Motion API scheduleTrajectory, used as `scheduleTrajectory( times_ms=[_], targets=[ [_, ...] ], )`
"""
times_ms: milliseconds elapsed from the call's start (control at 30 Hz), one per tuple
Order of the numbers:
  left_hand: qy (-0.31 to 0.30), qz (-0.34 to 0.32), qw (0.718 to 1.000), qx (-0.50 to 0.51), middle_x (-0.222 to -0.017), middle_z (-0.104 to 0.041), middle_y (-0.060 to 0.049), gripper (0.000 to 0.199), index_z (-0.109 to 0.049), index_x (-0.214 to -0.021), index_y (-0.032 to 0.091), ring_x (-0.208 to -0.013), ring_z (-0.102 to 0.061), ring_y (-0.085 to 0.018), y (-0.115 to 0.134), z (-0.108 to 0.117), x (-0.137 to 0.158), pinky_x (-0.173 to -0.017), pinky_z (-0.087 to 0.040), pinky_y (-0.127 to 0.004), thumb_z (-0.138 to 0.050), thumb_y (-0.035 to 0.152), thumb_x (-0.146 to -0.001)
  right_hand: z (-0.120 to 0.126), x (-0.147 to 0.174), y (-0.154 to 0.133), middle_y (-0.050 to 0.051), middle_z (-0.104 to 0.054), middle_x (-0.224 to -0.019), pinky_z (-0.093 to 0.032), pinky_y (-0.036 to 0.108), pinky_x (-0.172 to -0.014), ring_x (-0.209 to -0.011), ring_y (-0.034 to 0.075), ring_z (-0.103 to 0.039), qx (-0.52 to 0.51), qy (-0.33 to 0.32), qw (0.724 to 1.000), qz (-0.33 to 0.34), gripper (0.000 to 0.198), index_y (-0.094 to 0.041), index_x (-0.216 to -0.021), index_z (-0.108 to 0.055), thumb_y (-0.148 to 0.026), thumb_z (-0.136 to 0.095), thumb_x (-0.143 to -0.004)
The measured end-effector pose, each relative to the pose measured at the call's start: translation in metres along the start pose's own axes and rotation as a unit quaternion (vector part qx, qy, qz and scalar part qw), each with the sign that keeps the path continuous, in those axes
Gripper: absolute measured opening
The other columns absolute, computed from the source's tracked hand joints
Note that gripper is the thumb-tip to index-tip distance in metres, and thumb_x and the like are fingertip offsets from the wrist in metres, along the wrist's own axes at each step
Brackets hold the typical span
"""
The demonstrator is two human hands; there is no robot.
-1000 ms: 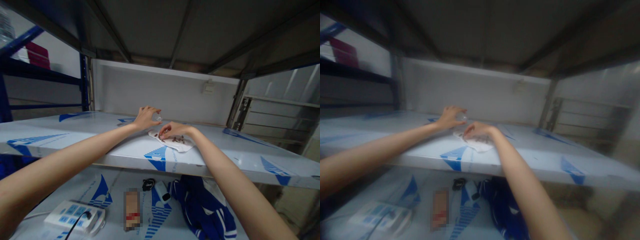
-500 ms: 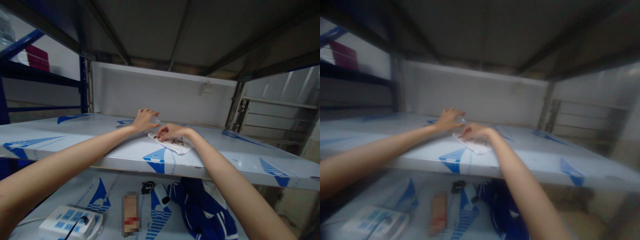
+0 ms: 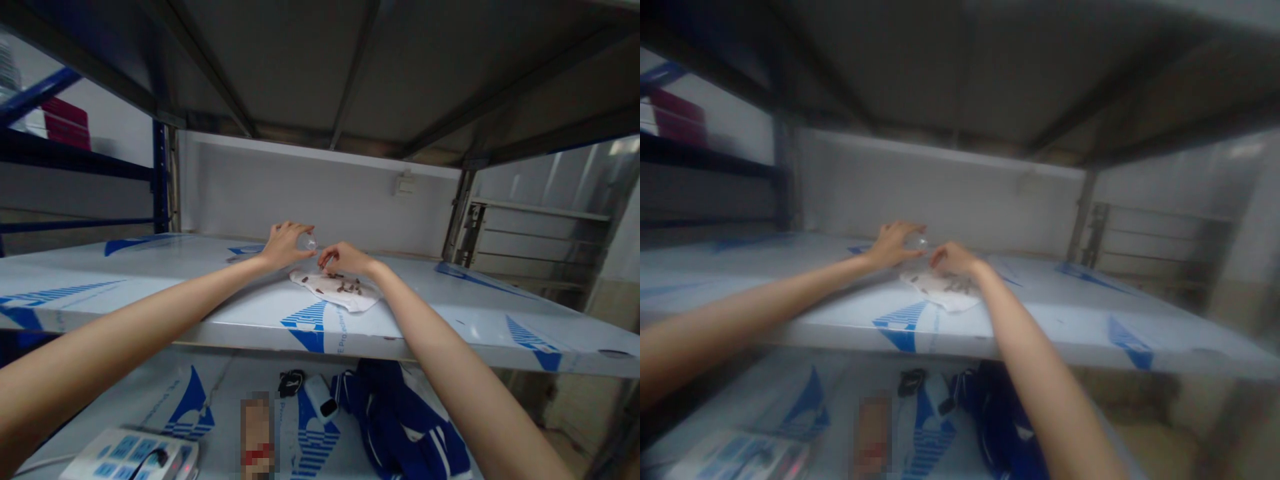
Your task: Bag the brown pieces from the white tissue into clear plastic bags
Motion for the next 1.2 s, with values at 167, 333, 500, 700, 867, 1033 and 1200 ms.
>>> scheduleTrajectory(
  times_ms=[167, 333, 500, 700, 867, 1033, 1200],
  targets=[
    [-0.013, 0.013, 0.991, 0.130, -0.125, -0.055, -0.010, 0.059, -0.050, -0.125, 0.017, -0.117, -0.044, -0.028, -0.008, -0.009, -0.005, -0.098, -0.030, -0.044, -0.065, 0.037, -0.072, 0.019, 0.000, -0.002, 0.005, -0.068, -0.082, -0.043, 0.027, -0.071, -0.074, 0.014, -0.059, -0.055, 0.200, 0.977, 0.045, 0.013, -0.015, -0.077, -0.066, -0.014, -0.066, -0.064],
    [-0.083, -0.052, 0.950, 0.297, -0.117, -0.060, -0.011, 0.058, -0.054, -0.120, 0.014, -0.106, -0.055, -0.023, -0.004, -0.020, -0.007, -0.093, -0.038, -0.035, -0.068, 0.034, -0.068, 0.021, 0.003, -0.017, 0.005, -0.068, -0.079, -0.045, 0.029, -0.073, -0.073, 0.015, -0.060, -0.154, 0.228, 0.958, 0.084, 0.014, -0.015, -0.074, -0.065, -0.022, -0.070, -0.063],
    [-0.075, -0.055, 0.947, 0.308, -0.116, -0.060, -0.012, 0.056, -0.057, -0.116, 0.013, -0.107, -0.054, -0.025, -0.004, -0.022, -0.006, -0.094, -0.039, -0.037, -0.069, 0.037, -0.066, 0.015, 0.007, -0.028, 0.005, -0.068, -0.084, -0.043, 0.029, -0.072, -0.075, 0.015, -0.058, -0.072, 0.212, 0.970, 0.098, 0.013, -0.018, -0.079, -0.069, -0.025, -0.068, -0.068],
    [0.005, 0.014, 0.973, 0.231, -0.121, -0.057, -0.010, 0.061, -0.052, -0.122, 0.017, -0.115, -0.048, -0.027, -0.015, -0.015, -0.007, -0.099, -0.032, -0.043, -0.069, 0.037, -0.067, 0.026, 0.008, -0.019, 0.007, -0.066, -0.089, -0.041, 0.028, -0.069, -0.071, 0.014, -0.054, 0.007, 0.324, 0.944, 0.068, 0.017, -0.015, -0.089, -0.066, -0.025, -0.059, -0.077],
    [0.072, 0.075, 0.978, 0.181, -0.125, -0.055, -0.007, 0.058, -0.051, -0.123, 0.020, -0.119, -0.044, -0.026, -0.015, -0.002, -0.004, -0.101, -0.029, -0.043, -0.067, 0.036, -0.070, -0.004, 0.001, -0.014, 0.006, -0.067, -0.091, -0.042, 0.028, -0.071, -0.077, 0.016, -0.056, 0.036, 0.073, 0.995, 0.055, 0.019, -0.016, -0.089, -0.067, -0.026, -0.063, -0.073],
    [0.070, 0.064, 0.979, 0.180, -0.124, -0.055, -0.008, 0.057, -0.051, -0.122, 0.018, -0.117, -0.046, -0.025, -0.011, 0.002, -0.003, -0.100, -0.029, -0.042, -0.068, 0.034, -0.070, -0.033, -0.001, -0.022, 0.004, -0.068, -0.095, -0.043, 0.026, -0.073, -0.080, 0.015, -0.058, 0.026, -0.050, 0.996, 0.069, 0.021, -0.018, -0.091, -0.069, -0.026, -0.063, -0.072],
    [0.053, 0.060, 0.984, 0.161, -0.125, -0.055, -0.006, 0.056, -0.051, -0.123, 0.019, -0.118, -0.044, -0.026, -0.010, 0.003, -0.002, -0.101, -0.028, -0.043, -0.067, 0.034, -0.071, -0.030, -0.002, -0.020, 0.004, -0.069, -0.082, -0.042, 0.025, -0.066, -0.072, 0.015, -0.059, 0.079, -0.038, 0.996, 0.029, 0.017, -0.017, -0.084, -0.070, -0.025, -0.062, -0.070]
  ],
)
Point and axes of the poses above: each hand's wrist, its own x-axis away from the middle knuckle, its own z-axis out of the back of the hand, y = z × x, the point moved 3 cm from there along -x, towards the middle knuckle
